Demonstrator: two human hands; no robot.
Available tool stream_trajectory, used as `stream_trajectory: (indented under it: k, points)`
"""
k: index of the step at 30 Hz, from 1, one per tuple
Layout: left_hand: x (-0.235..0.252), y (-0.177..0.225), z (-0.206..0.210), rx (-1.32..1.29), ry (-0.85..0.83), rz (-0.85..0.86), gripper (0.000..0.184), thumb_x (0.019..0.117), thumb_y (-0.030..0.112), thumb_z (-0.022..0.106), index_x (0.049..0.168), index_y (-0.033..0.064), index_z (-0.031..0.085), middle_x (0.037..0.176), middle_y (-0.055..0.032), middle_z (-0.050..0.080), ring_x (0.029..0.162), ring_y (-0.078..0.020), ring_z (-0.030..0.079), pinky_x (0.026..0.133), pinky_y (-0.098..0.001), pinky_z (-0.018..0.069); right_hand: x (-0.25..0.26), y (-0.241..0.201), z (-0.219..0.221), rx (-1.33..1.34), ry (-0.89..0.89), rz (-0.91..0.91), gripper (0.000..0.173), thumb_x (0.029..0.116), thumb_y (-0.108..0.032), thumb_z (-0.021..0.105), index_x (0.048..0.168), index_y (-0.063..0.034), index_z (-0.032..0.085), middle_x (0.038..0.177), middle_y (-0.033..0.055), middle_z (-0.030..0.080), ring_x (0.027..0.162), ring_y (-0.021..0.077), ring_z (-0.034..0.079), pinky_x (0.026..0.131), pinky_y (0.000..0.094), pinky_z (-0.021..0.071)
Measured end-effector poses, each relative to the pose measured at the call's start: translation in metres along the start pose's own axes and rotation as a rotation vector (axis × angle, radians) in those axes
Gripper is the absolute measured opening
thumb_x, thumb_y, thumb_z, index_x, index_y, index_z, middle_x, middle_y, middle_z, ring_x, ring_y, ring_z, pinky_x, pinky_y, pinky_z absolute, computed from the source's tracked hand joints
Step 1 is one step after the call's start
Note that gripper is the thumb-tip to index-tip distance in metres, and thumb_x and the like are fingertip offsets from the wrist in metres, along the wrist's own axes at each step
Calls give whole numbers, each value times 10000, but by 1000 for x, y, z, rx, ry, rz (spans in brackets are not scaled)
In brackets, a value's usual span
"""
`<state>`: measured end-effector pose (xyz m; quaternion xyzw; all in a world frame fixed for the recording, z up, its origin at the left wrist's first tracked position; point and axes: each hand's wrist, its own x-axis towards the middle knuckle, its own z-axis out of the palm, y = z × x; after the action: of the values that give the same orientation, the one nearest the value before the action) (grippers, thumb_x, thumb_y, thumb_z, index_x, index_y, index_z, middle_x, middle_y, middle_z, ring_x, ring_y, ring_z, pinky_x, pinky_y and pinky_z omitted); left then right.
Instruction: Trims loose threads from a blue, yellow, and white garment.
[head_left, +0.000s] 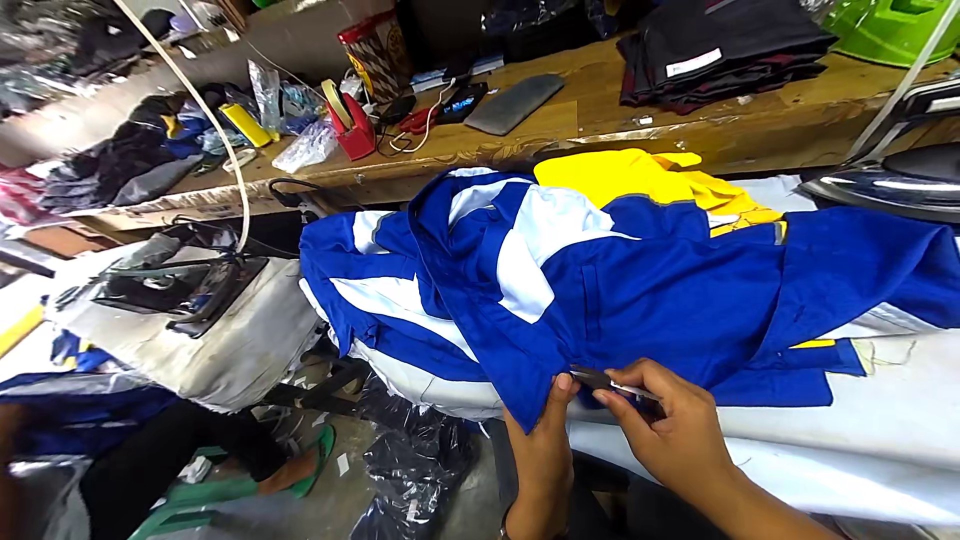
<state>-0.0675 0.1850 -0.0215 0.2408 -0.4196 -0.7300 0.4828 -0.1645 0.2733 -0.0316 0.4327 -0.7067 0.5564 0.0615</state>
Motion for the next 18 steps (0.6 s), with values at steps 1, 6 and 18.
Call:
stream_trajectory:
  k: [1, 6, 18]
  points:
    - [0, -1, 0, 0, -4, 1, 122, 908, -88, 624, 1016, -32, 636, 899, -76, 744, 831, -137, 739, 848, -312, 621, 0, 0, 1, 41, -11, 35, 273, 960, -356, 660, 915, -89, 697, 829, -14, 712, 700, -28, 610, 592, 131, 471]
    - [-3, -1, 0, -31, 17, -5, 137, 918, -93, 614, 1038, -27, 624, 906, -75, 745, 831, -138, 742, 843, -306, 623, 1, -1, 1, 102, -23, 71, 252, 954, -344, 674, 890, -101, 688, 831, -31, 716, 740, -38, 638, 632, 131, 505]
    - [-3, -6, -1, 6, 0, 85, 120, 908, -70, 649, 1015, -18, 665, 919, -66, 756, 871, -131, 743, 869, -314, 617, -3, -6, 3, 10, 5, 47, 267, 957, -351, 662, 921, -88, 690, 820, -17, 698, 679, -30, 589, 574, 125, 451]
